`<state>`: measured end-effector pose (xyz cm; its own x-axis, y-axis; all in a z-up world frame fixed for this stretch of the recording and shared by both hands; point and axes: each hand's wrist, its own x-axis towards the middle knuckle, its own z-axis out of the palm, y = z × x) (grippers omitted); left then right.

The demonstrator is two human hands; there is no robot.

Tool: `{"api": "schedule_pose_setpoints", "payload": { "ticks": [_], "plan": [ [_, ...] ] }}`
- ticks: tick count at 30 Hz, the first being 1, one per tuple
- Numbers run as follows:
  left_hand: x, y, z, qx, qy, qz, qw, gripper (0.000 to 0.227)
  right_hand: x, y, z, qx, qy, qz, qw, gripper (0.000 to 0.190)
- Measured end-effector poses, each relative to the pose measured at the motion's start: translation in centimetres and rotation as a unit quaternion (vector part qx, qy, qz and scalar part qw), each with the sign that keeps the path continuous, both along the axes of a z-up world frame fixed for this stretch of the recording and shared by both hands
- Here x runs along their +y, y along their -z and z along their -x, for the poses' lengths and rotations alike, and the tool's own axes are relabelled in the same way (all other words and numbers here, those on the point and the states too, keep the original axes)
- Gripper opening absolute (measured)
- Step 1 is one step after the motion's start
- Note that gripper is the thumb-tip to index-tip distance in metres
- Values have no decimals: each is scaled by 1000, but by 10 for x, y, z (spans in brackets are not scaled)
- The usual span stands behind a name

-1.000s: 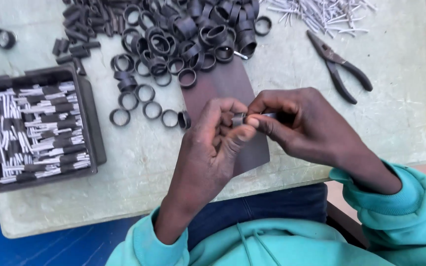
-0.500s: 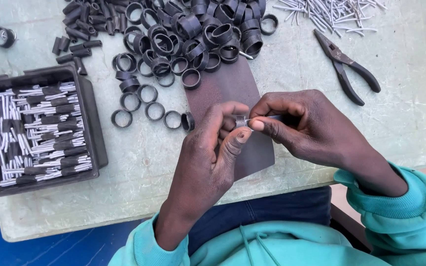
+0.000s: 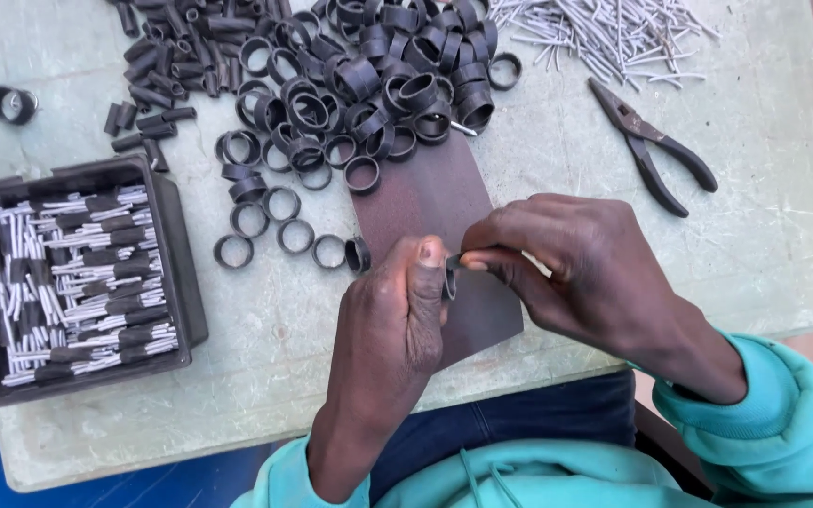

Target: Sanding and cleaning the edges of small black rings using sandpaper and a small metal tool on a workshop table.

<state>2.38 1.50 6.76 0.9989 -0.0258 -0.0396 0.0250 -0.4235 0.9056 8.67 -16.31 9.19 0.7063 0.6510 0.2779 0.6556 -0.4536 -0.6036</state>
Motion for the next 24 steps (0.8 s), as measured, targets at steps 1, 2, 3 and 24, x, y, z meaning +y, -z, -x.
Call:
{"api": "schedule_pose_setpoints", "payload": {
  "ticks": [1,2,3,24],
  "plan": [
    [1,-3,-1,1,0,0,1000,43,0,0,0,1,0,0,1000,8],
    [2,-5,-1,18,-1,-2,1000,47,0,0,0,-29,-16,-6,999,9],
    [3,-7,-1,35,-3,-3,999,51,1,0,0,-57,-32,-11,998,11],
    [6,-15,1,-68,25,83,994,26,-2,-3,7,181,13,-21,983,21]
  ]
}}
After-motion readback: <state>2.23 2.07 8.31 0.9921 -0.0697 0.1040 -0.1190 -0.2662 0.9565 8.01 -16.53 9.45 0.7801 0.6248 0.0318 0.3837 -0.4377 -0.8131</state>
